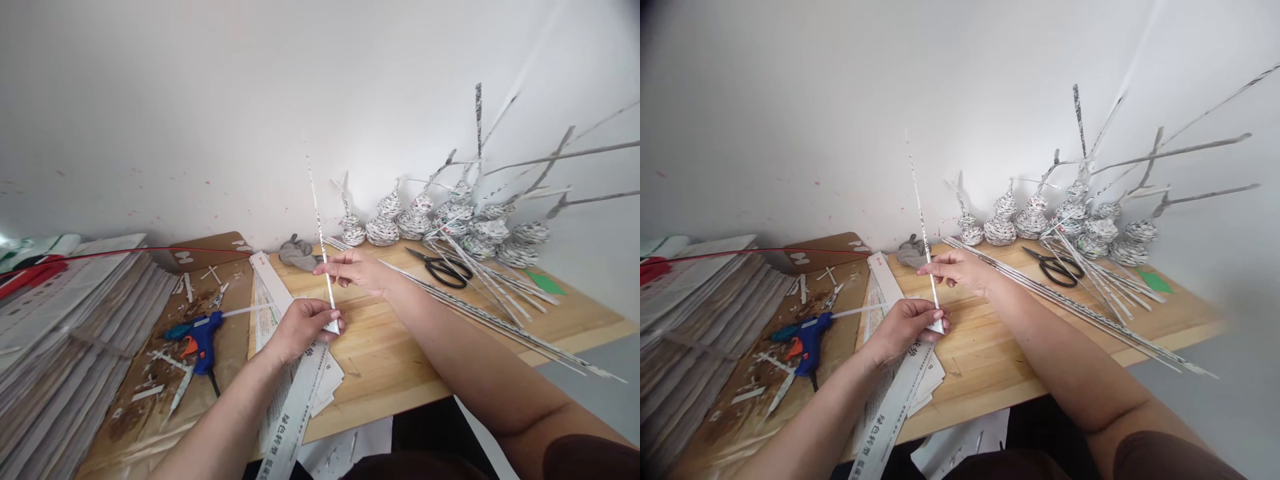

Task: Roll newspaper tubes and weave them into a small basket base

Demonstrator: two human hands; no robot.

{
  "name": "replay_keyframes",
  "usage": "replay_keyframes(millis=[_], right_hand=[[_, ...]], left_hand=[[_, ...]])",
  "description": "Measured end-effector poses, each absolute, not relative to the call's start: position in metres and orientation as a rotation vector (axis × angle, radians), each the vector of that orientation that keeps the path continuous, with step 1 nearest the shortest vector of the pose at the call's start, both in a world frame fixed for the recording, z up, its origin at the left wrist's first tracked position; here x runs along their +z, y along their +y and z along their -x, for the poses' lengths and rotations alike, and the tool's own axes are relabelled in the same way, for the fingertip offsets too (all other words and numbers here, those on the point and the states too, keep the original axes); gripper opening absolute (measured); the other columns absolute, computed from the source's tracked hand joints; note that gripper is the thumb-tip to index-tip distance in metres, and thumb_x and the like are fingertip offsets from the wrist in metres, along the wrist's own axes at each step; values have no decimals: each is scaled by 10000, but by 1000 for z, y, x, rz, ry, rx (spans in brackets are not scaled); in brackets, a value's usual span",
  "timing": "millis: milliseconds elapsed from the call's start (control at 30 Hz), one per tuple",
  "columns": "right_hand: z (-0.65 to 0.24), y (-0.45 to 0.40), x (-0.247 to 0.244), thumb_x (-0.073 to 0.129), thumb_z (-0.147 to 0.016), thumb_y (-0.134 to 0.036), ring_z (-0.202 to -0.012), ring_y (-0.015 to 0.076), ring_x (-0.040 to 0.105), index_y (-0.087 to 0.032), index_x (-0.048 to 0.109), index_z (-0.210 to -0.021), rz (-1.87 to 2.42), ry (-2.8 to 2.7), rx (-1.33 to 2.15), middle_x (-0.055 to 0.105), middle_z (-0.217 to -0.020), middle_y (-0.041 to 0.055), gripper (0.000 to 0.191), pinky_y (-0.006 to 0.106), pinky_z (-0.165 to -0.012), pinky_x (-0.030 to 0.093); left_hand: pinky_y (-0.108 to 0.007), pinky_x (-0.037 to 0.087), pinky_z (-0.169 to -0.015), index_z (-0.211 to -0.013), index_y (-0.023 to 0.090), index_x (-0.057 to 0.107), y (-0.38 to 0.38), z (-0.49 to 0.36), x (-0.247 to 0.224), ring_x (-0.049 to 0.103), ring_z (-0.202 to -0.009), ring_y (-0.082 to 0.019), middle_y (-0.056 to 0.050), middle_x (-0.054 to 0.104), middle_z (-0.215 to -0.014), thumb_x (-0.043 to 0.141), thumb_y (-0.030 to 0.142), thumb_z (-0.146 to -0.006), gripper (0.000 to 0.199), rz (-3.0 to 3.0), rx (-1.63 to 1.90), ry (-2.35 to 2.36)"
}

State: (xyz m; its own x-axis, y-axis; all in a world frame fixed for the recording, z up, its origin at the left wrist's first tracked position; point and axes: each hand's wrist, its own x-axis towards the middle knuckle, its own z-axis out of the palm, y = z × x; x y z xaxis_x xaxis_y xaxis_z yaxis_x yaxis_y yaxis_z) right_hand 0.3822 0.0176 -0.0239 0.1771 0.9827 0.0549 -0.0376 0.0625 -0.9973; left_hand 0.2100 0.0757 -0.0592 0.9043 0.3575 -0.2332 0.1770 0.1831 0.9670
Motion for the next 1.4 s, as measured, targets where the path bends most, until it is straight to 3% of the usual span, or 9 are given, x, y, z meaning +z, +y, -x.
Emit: replay_keyframes(millis=[133, 300, 467, 633, 767, 933, 1100, 1233, 1400], right_hand=[[-384, 18, -25, 808, -645, -393, -551, 74, 407, -155, 639, -613, 1219, -948, 980, 528, -609, -19, 293, 211, -444, 233], [-385, 18, -24, 760, -699, -444, -628, 91, 468, -146, 713, -791, 1186, -1039, 1115, 620, -753, 33, 316, 207, -454, 271], [-382, 17, -21, 820, -620, -428, -535, 63, 375, -143, 639, -619, 1215, -878, 1026, 560, -639, -2, 338, 204, -421, 212], [-385, 12, -18, 743, -723, -437, -628, 91, 471, -145, 726, -842, 1187, -1080, 1144, 619, -751, 38, 316, 203, -443, 273], [-386, 13, -17, 812, -639, -409, -528, 70, 402, -149, 661, -645, 1212, -960, 1054, 546, -595, -6, 300, 205, -414, 209], [-386, 11, -15, 754, -712, -436, -620, 98, 476, -150, 721, -822, 1142, -1041, 1178, 594, -704, 31, 308, 202, -420, 224], [-385, 10, -13, 813, -638, -416, -506, 67, 379, -156, 659, -644, 1192, -947, 1040, 502, -566, -18, 303, 203, -393, 161], [-384, 9, -11, 771, -690, -440, -572, 83, 451, -142, 699, -767, 1188, -1074, 1131, 592, -687, 28, 316, 200, -400, 211], [-382, 8, -9, 802, -656, -411, -443, 35, 337, -147, 602, -613, 1230, -1017, 1042, 516, -528, -31, 335, 198, -384, 172]], left_hand=[[-265, 519, -664, -814, 123, 722, 75, -210, -56, 628, -748, -155, -83, 705, -801, 732, 462, -705, 356, -1402, 108, 439], [-263, 521, -653, -813, 122, 714, 74, -209, -54, 634, -747, -154, -82, 704, -796, 732, 447, -710, 342, -1405, 105, 457], [-270, 530, -662, -876, 117, 714, 75, -208, -56, 642, -757, -160, -92, 705, -811, 723, 432, -731, 348, -1400, 59, 432], [-282, 534, -654, -858, 116, 709, 74, -207, -52, 641, -749, -168, -95, 701, -821, 717, 441, -733, 348, -1409, 71, 428], [-275, 531, -631, -856, 117, 705, 73, -207, -50, 627, -711, -153, -87, 695, -788, 722, 438, -728, 346, -1398, 43, 375], [-268, 522, -632, -865, 120, 714, 73, -207, -52, 629, -720, -155, -87, 698, -799, 712, 441, -736, 346, -1403, 68, 385], [-242, 504, -608, -824, 116, 718, 72, -207, -55, 602, -687, -135, -82, 688, -788, 720, 426, -732, 323, -1394, 55, 351], [-245, 511, -638, -849, 129, 721, 72, -206, -52, 618, -731, -143, -78, 698, -800, 703, 424, -751, 310, -1412, 59, 399], [-251, 509, -623, -848, 116, 721, 72, -206, -50, 612, -695, -139, -76, 697, -781, 721, 416, -736, 320, -1402, 37, 392]])
